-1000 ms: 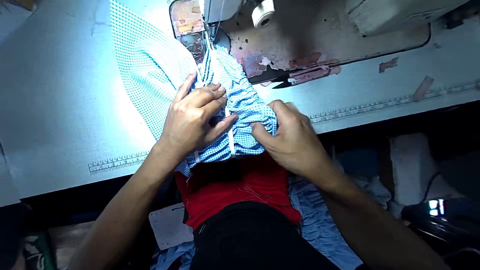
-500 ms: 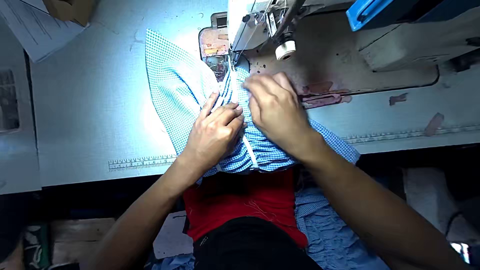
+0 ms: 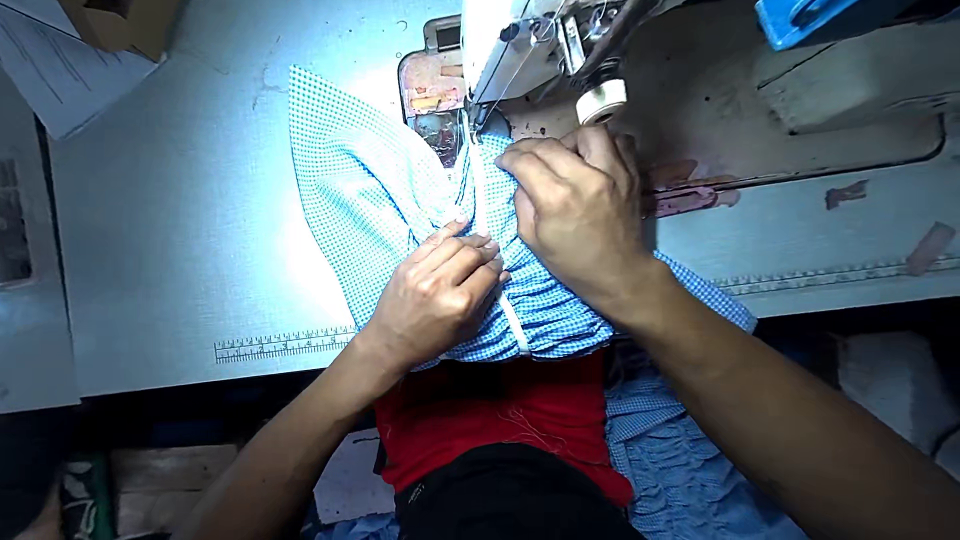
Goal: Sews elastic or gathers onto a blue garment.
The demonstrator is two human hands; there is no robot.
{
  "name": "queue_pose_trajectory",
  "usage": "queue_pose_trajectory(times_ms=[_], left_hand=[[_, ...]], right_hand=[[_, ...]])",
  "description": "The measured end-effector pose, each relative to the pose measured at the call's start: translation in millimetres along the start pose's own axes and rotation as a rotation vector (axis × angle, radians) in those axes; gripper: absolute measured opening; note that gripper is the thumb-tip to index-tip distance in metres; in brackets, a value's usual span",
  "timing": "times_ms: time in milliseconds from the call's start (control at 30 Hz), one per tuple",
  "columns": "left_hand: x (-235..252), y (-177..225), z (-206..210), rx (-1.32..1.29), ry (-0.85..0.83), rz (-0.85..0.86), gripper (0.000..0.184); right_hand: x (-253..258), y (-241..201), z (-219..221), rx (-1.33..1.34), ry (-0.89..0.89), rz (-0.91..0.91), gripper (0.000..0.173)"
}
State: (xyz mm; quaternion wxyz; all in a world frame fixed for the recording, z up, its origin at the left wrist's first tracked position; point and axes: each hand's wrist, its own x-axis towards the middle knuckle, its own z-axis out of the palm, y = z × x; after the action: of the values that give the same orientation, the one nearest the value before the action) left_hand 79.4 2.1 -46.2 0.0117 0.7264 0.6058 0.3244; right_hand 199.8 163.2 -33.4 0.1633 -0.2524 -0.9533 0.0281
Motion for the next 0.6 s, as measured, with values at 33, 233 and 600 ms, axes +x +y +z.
queue_pose_trajectory(times_ms=[33,233,600], left_hand=[[0.2,-0.8,-0.2,-0.003,-0.003,0.000,0.019],[1.9,-8.5,-3.7,0.023,-0.036,0.022,0.023],[3.6,-13.5,-9.3,0.069,-0.089,0.053,0.037]], right_hand=[[-0.1,0.8,0.0,0.003,0.003,0.003,0.033],[4.2,2.7,2.2,0.016,-0.004,0.033,0.037],[1.8,4.8,-3.9,0.036,-0.033,-0.030,0.033]])
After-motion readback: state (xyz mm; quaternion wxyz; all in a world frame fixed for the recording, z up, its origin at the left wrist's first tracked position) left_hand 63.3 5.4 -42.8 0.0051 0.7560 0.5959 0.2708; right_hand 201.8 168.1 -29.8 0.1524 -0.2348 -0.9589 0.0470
